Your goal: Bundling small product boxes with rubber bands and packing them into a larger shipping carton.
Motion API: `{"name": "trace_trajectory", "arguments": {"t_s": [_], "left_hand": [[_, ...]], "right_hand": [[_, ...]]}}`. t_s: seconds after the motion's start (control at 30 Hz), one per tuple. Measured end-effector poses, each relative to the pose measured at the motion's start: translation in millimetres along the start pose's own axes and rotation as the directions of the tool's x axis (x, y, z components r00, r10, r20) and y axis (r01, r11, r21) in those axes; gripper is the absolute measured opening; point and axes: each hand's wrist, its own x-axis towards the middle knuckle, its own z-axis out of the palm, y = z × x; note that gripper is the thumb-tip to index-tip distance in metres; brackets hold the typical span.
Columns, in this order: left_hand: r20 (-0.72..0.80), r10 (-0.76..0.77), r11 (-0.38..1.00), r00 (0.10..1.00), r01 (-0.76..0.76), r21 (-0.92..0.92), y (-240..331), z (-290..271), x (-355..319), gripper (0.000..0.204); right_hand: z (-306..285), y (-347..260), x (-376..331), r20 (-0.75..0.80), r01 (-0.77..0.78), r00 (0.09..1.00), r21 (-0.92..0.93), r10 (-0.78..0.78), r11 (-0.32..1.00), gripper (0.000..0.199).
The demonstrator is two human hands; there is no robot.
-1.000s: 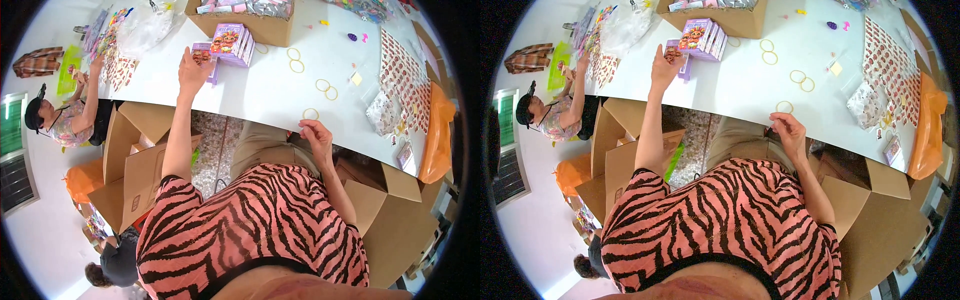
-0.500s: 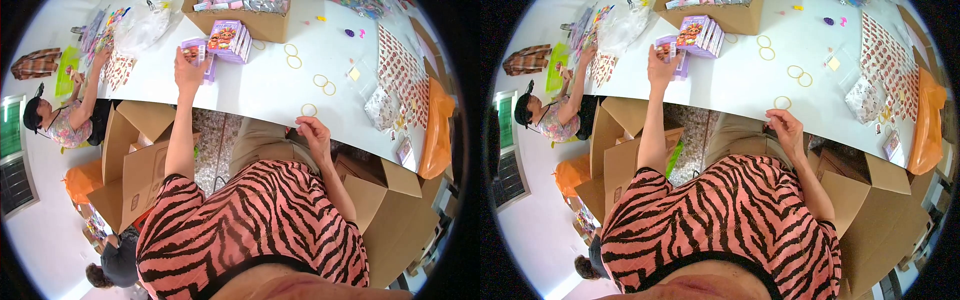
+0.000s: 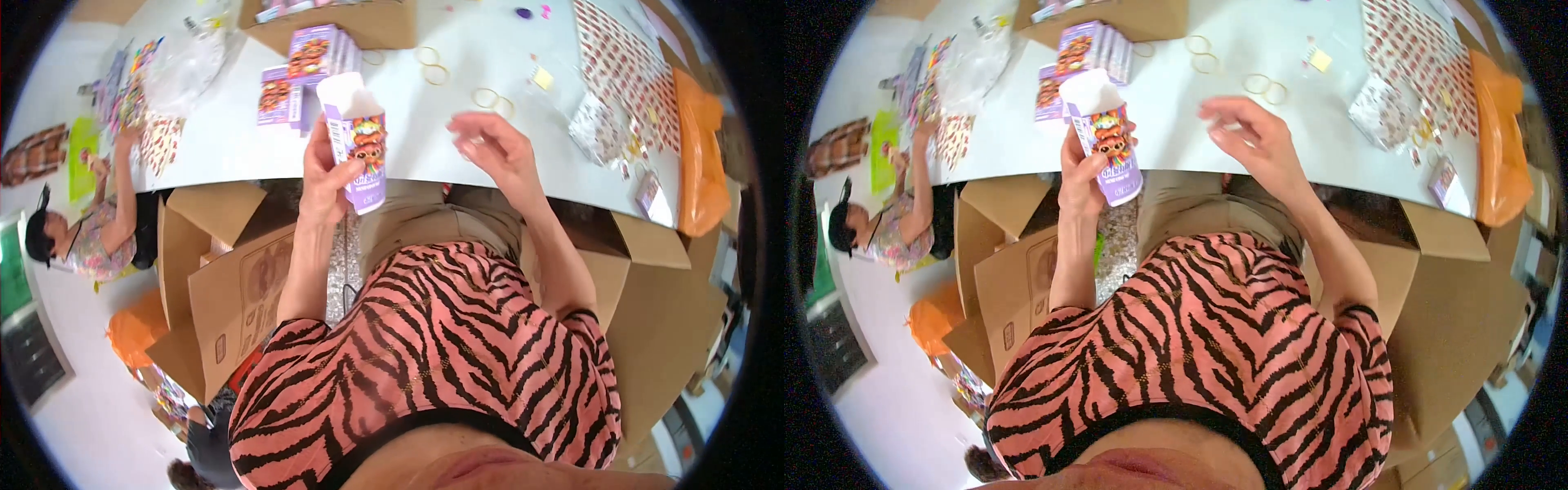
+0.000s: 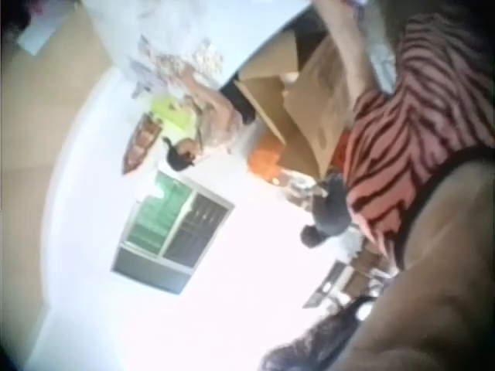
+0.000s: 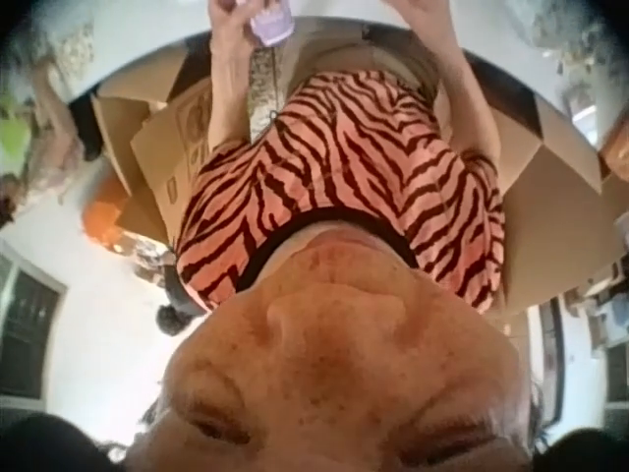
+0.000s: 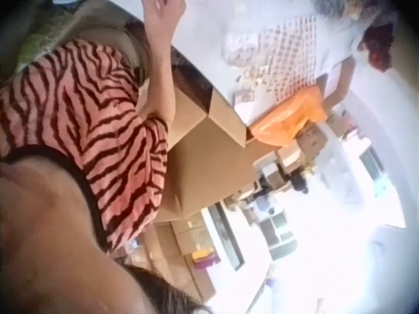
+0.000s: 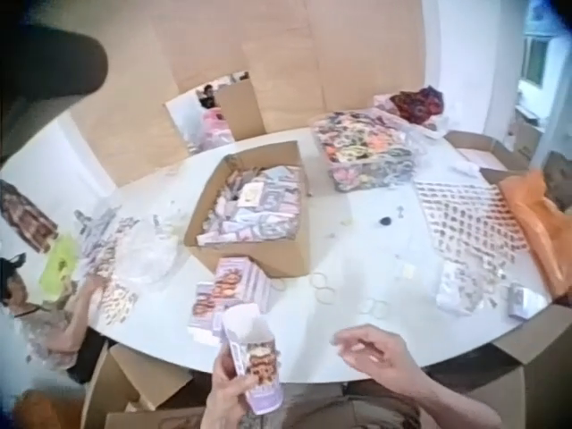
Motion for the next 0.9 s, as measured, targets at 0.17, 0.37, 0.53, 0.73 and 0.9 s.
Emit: {"name": "trace_trajectory", "arguments": {"t_s": [0.17, 0.37, 0.53, 0.73, 0.9], "left_hand": [[0.19, -0.144, 0.975, 0.971, 0.172, -0.14, -30.7, 37.2, 2.5, 0.082], [0.313, -0.174, 0.951, 0.934, 0.242, -0.192, -44.7, 55.0, 10.9, 0.085], [0.373, -0.209, 0.927, 0.904, 0.305, -0.219, -55.2, 63.3, 17.2, 0.085], [0.427, -0.254, 0.878, 0.868, 0.392, -0.273, -78.9, 48.2, 30.3, 0.073], [0.407, -0.195, 0.898, 0.892, 0.33, -0.292, -71.8, 65.0, 43.1, 0.058]], "right_hand": [[-0.4, -21.1, 8.3, 0.059, 0.113, 0.992, 0.039, -0.115, 0.993, 0.035], [-14.6, -25.1, -4.4, 0.021, 0.156, 0.988, -0.047, -0.156, 0.987, 0.044], [-26.4, -22.9, -8.0, 0.015, 0.169, 0.985, 0.037, -0.17, 0.985, 0.038], [-33.8, -22.5, -7.2, 0.069, 0.078, 0.994, 0.029, -0.08, 0.997, 0.032], [-31.4, -34.4, 2.1, -0.109, 0.051, 0.992, -0.149, -0.067, 0.988, 0.026]]}}
